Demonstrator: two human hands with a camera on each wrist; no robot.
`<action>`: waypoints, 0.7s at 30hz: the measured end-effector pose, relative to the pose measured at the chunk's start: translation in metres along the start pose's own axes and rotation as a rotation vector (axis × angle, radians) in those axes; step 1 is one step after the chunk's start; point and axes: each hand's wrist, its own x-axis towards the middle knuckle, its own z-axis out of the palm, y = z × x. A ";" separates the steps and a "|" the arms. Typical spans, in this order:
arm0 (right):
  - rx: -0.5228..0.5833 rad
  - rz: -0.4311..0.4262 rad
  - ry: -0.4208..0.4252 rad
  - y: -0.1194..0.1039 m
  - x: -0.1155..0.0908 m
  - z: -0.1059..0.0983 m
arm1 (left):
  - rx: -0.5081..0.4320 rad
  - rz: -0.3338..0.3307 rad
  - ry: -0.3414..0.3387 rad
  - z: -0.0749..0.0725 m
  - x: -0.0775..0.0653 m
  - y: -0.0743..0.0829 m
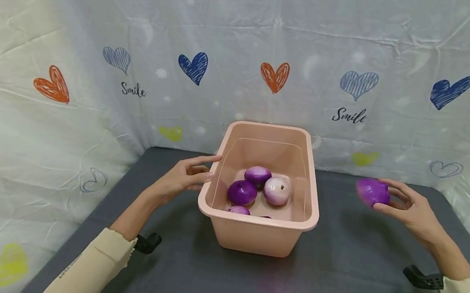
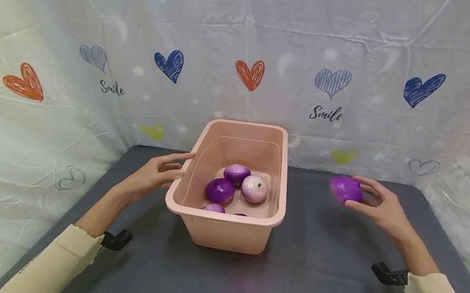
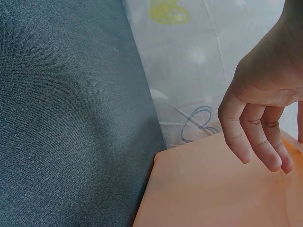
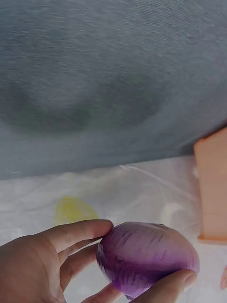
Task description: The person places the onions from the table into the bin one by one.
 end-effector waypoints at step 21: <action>0.109 -0.033 -0.072 -0.046 0.040 0.027 | -0.001 -0.017 0.025 0.001 0.000 0.003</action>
